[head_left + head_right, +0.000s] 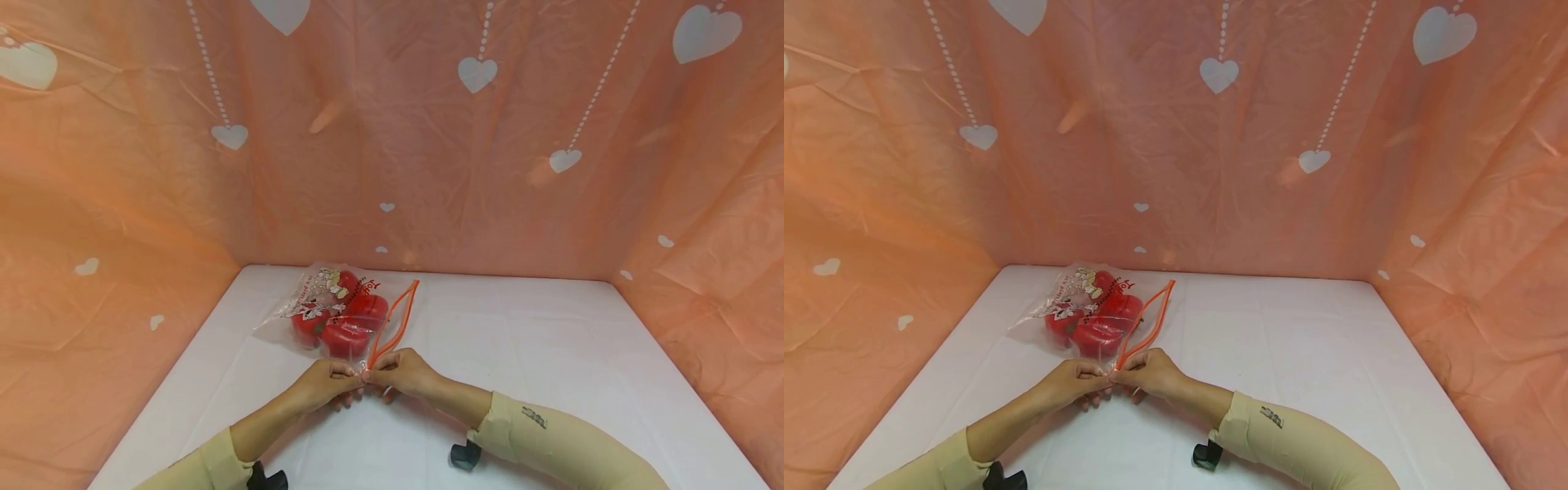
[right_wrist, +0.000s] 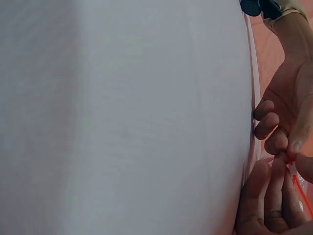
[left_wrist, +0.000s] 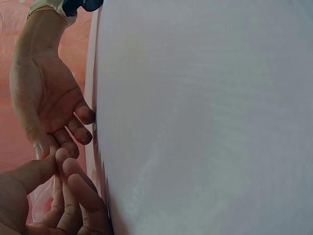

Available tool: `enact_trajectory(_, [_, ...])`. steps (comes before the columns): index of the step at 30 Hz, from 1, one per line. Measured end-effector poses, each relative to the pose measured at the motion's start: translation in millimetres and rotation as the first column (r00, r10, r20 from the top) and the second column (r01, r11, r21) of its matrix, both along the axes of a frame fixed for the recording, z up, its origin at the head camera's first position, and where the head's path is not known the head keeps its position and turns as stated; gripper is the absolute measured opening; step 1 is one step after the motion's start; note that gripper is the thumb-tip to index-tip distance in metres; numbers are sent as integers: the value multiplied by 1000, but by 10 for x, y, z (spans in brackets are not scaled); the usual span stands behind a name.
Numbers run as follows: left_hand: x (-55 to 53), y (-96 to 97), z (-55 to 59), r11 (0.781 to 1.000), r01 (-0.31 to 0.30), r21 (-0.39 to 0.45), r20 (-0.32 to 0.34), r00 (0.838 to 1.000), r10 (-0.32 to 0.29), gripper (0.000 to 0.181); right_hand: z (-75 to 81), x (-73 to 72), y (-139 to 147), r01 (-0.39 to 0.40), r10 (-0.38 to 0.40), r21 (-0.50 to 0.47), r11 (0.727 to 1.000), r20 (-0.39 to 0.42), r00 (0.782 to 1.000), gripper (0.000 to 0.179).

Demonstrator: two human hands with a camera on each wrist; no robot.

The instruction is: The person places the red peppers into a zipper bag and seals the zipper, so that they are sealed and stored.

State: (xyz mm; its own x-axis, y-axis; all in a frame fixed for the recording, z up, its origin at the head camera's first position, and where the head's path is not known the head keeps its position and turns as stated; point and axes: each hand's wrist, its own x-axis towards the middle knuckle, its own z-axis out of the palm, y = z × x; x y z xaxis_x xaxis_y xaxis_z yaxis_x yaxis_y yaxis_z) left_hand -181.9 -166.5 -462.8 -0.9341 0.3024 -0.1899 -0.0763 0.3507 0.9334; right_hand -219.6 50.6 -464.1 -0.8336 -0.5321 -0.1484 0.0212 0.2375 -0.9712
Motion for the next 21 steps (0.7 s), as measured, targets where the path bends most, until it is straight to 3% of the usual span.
enact_trajectory(6, [-27,-24,-6,999,12,-30,1,1000,-12,20,-2,-21,-18,7,-7,9,1000,13,1000,18])
enact_trajectory(21, [-31,-43,-9,999,47,5,4,999,-47,19,-23,-63,-1,25,-25,-9,1000,32,999,16])
